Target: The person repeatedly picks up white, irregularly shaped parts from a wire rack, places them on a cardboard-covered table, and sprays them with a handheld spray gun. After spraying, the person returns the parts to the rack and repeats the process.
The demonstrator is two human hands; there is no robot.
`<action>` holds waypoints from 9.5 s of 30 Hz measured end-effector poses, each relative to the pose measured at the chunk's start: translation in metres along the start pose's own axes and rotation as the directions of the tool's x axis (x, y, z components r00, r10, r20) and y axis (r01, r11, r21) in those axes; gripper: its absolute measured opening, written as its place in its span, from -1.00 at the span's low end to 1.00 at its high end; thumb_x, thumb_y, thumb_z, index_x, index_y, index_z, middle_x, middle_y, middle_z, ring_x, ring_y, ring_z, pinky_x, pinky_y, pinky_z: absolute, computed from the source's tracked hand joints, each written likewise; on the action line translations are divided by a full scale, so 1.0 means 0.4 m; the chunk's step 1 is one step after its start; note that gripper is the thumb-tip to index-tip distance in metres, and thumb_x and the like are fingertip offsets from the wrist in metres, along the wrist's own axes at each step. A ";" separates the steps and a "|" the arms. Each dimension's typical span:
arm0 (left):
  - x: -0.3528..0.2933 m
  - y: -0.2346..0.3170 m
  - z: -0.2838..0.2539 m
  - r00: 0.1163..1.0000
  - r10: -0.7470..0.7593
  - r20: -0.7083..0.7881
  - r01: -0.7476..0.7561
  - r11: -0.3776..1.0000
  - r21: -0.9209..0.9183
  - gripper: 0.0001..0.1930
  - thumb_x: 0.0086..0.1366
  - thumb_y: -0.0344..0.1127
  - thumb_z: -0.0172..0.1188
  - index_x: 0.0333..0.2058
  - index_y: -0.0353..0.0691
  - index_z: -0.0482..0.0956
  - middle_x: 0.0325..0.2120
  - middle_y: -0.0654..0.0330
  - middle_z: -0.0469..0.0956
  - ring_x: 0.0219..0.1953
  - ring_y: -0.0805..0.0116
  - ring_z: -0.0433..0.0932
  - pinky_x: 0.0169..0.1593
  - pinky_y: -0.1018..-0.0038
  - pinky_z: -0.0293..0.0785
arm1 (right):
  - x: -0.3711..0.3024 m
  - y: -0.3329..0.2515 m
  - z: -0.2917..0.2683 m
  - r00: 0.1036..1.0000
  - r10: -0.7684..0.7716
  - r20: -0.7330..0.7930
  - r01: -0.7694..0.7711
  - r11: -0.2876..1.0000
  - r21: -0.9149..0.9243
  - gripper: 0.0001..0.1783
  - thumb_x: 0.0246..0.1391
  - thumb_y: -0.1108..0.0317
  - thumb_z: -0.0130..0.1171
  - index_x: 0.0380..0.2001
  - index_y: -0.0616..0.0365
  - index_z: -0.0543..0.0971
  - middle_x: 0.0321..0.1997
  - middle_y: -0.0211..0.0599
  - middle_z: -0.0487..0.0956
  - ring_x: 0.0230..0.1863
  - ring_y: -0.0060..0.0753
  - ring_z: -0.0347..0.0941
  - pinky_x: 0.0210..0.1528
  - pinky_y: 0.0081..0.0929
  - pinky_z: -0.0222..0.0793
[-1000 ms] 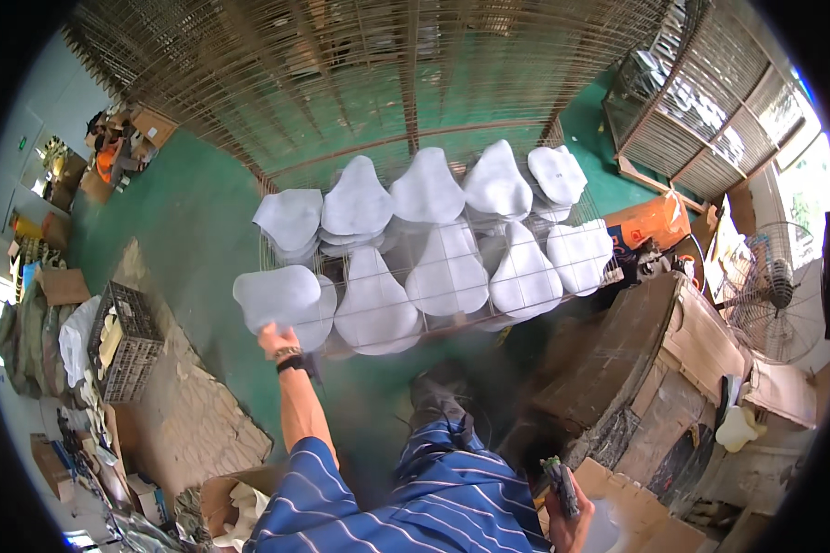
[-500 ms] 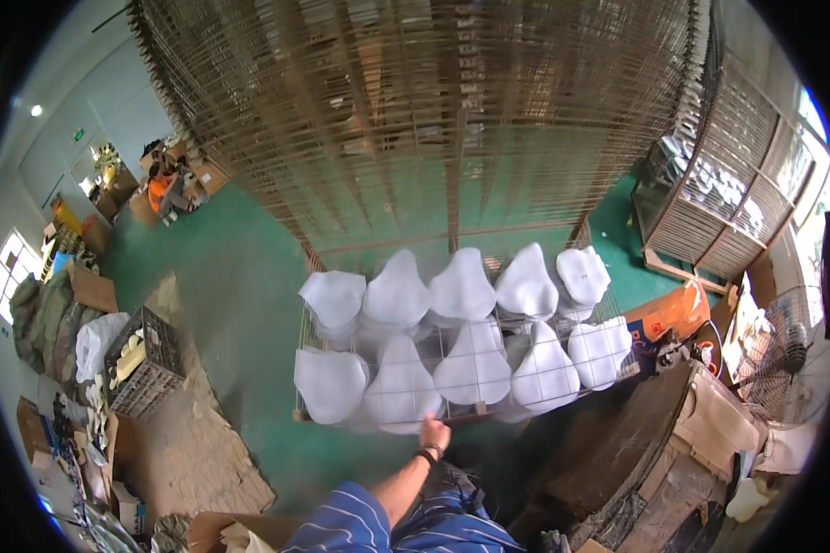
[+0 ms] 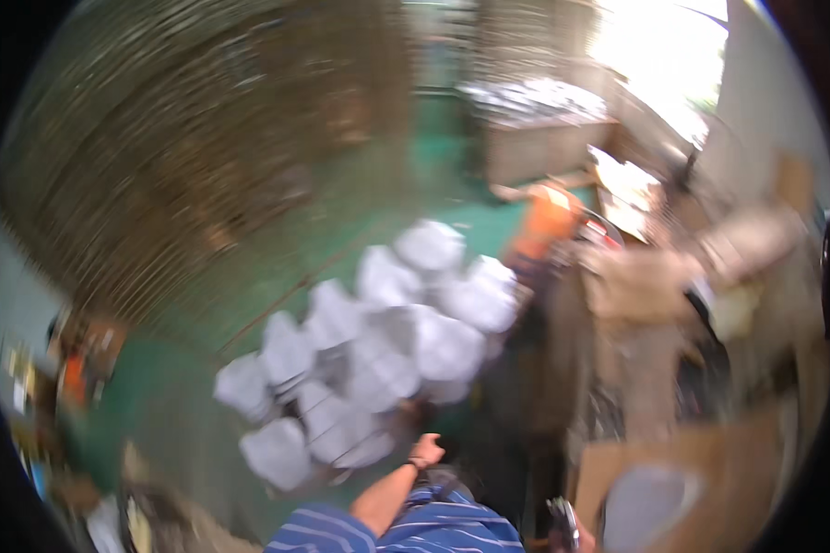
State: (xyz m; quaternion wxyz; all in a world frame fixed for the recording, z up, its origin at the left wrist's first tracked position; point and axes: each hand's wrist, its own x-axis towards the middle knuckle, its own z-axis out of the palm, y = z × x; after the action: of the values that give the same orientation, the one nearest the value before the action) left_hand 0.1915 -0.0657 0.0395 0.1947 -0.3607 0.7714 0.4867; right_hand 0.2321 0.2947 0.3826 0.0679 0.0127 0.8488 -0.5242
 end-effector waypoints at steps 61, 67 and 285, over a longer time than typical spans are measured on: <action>0.272 0.391 0.393 0.809 -0.049 0.586 -0.186 0.924 0.335 -0.23 0.27 -0.56 0.17 0.39 -0.07 0.05 -0.28 0.02 0.60 -0.48 0.26 0.60 -0.49 0.31 0.59 | -0.380 -0.135 -0.140 0.435 0.427 -0.793 -0.356 0.890 0.284 -0.31 -0.02 0.63 0.38 0.25 0.21 0.51 -0.25 -0.09 0.65 -0.34 -0.21 0.60 -0.22 -0.48 0.49; 0.337 0.348 0.334 0.821 -0.157 0.549 -0.057 0.934 0.352 -0.25 0.27 -0.56 0.11 0.34 0.23 0.08 -0.40 0.02 0.54 -0.57 0.14 0.51 -0.55 0.18 0.41 | -0.340 -0.082 -0.158 0.273 0.309 -0.911 -0.359 0.912 0.201 -0.37 0.02 0.62 0.35 0.22 0.20 0.53 -0.31 -0.15 0.64 -0.40 -0.32 0.55 -0.29 -0.47 0.47; 0.211 -0.037 -0.024 0.918 0.356 0.176 -0.370 0.928 0.054 -0.29 0.25 -0.51 0.12 0.37 -0.08 0.13 -0.29 0.23 0.55 -0.51 0.44 0.51 -0.56 0.51 0.40 | -0.509 -0.027 -0.214 0.473 0.262 -0.841 -0.417 0.908 0.049 -0.32 -0.01 0.62 0.37 0.25 0.21 0.49 -0.21 -0.05 0.65 -0.29 -0.08 0.62 -0.21 -0.36 0.53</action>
State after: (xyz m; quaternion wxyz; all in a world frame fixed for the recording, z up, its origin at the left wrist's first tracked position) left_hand 0.1471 -0.1093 -0.0200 0.1789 -0.1616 0.8265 0.5087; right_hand 0.4241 0.3764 0.4562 -0.2387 0.4222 0.7974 -0.3591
